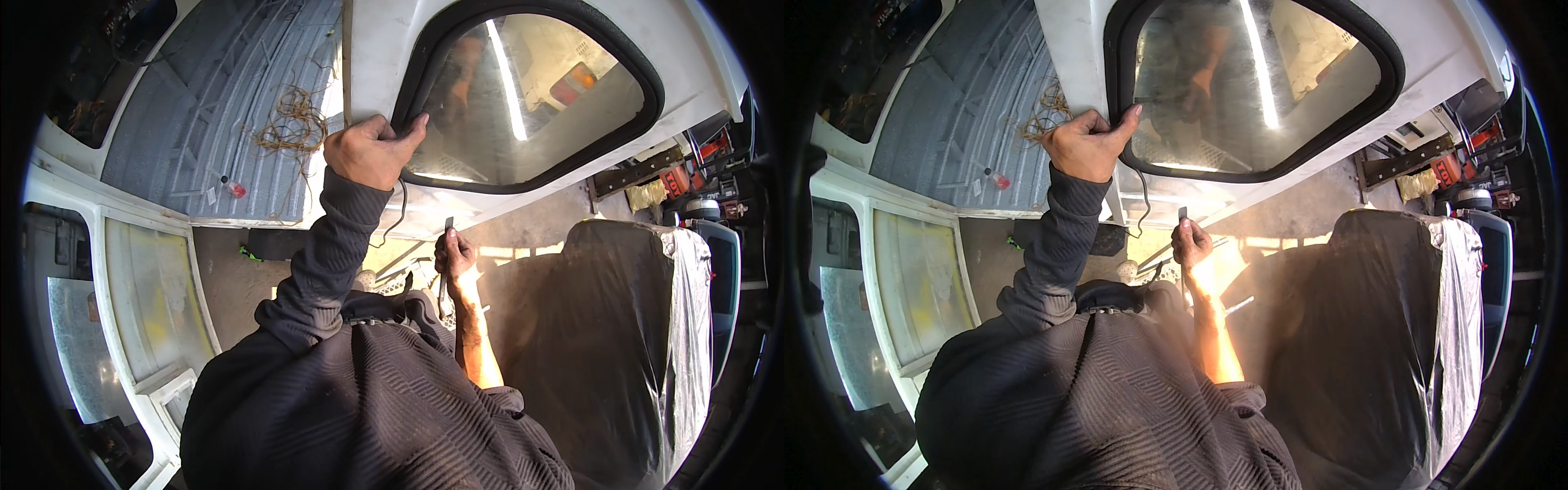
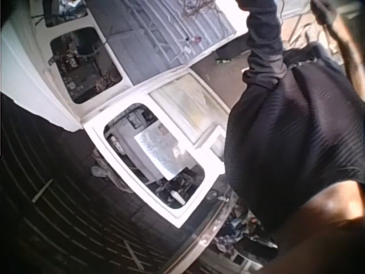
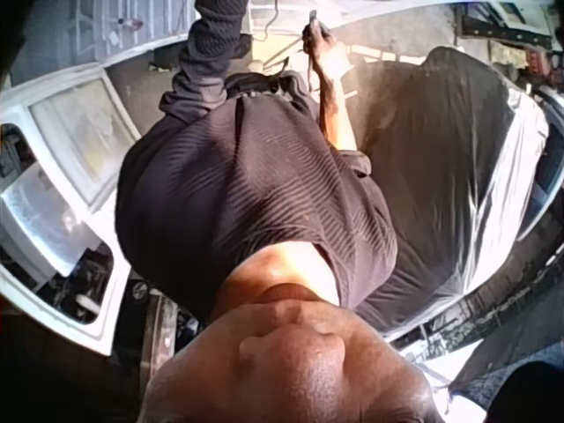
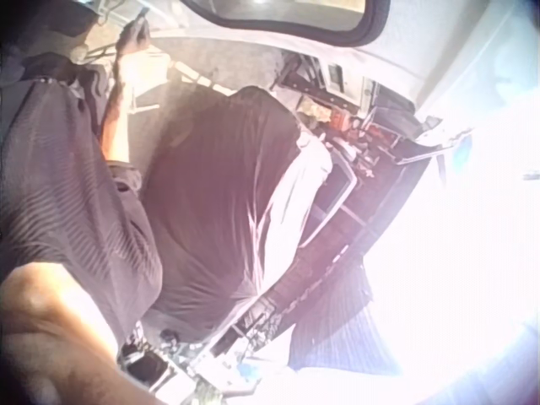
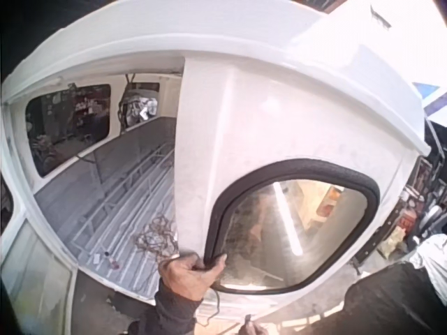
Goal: The person installs a black rubber weather seal around the window of a white vehicle door. They press the seal into the channel along the entire perimeter by hand, adjusting and seating it progressively.
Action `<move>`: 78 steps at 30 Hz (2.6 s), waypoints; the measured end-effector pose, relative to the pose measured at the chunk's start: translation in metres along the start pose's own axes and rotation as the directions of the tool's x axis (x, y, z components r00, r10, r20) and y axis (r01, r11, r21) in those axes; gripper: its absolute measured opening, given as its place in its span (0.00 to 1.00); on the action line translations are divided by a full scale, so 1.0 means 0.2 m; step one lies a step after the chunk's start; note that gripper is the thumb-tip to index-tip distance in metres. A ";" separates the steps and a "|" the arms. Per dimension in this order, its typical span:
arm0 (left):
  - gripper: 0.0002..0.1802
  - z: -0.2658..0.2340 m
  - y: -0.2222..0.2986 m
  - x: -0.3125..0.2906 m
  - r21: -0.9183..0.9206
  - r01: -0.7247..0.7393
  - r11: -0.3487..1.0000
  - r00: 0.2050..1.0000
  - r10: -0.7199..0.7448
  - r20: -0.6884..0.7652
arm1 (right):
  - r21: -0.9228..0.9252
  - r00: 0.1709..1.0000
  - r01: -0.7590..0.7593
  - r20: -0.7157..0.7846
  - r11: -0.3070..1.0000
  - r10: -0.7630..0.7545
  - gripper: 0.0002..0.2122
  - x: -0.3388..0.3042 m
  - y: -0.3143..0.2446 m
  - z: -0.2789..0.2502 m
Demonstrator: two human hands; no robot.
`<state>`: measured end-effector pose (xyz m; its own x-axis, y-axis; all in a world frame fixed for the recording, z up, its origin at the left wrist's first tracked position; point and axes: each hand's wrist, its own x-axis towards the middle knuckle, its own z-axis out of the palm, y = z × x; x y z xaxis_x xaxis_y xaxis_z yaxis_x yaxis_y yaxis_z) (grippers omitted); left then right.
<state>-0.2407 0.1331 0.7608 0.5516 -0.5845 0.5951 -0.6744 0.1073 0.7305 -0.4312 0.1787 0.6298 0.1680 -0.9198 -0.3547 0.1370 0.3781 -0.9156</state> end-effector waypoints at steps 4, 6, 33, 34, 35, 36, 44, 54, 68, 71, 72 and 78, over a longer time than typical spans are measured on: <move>0.27 0.03 -0.13 -0.11 0.092 0.014 0.996 0.996 -0.022 0.081 | -0.050 0.994 -0.093 0.058 0.994 0.096 0.17 -0.01 0.00 0.06; 0.27 0.06 -0.25 -0.20 0.090 0.038 0.995 0.983 -0.053 0.176 | -0.174 0.998 -0.010 0.056 0.985 0.020 0.17 0.01 -0.03 0.10; 0.10 0.22 -0.58 -0.48 -0.108 0.352 0.930 0.890 -0.297 0.346 | -0.166 0.874 -0.414 0.202 0.895 0.442 0.17 0.29 -0.21 0.28; 0.10 0.22 -0.57 -0.48 -0.107 0.371 0.923 0.882 -0.313 0.353 | -0.229 0.878 -0.397 0.189 0.889 0.441 0.17 0.29 -0.23 0.28; 0.10 0.23 -0.57 -0.48 -0.097 0.315 0.944 0.910 -0.271 0.314 | -0.238 0.893 -0.381 0.156 0.893 0.423 0.17 0.28 -0.24 0.30; 0.10 0.23 -0.55 -0.49 -0.083 0.311 0.947 0.913 -0.273 0.304 | -0.237 0.899 -0.382 0.131 0.894 0.419 0.17 0.27 -0.24 0.31; 0.11 0.20 -0.46 -0.45 0.011 0.264 0.964 0.924 -0.256 0.285 | -0.005 0.690 -0.697 0.267 0.717 0.672 0.16 0.31 -0.30 0.27; 0.10 0.24 -0.46 -0.50 -0.024 0.252 0.967 0.942 -0.239 0.234 | -0.001 0.888 -0.435 0.163 0.900 0.429 0.17 0.25 -0.18 0.31; 0.07 0.36 -0.55 -0.58 -0.387 0.404 0.829 0.915 -0.357 0.189 | 0.215 0.936 -0.162 0.342 0.963 0.082 0.15 0.41 0.11 0.26; 0.06 0.31 -0.56 -0.58 -0.361 0.392 0.847 0.915 -0.318 0.248 | 0.177 0.948 -0.182 0.291 0.967 0.125 0.16 0.37 0.09 0.27; 0.06 0.30 -0.56 -0.56 -0.355 0.378 0.855 0.918 -0.298 0.260 | 0.161 0.954 -0.192 0.264 0.968 0.146 0.16 0.35 0.06 0.28; 0.07 0.21 -0.51 -0.45 -0.058 0.225 0.973 0.933 -0.198 0.299 | 0.069 0.961 -0.220 0.187 0.973 0.204 0.17 0.30 -0.02 0.31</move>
<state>-0.2421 0.1416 0.6180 0.5015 -0.8076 0.3102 -0.5035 0.0192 0.8638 -0.3611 0.1295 0.6239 0.3716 -0.7870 -0.4924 0.1634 0.5776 -0.7998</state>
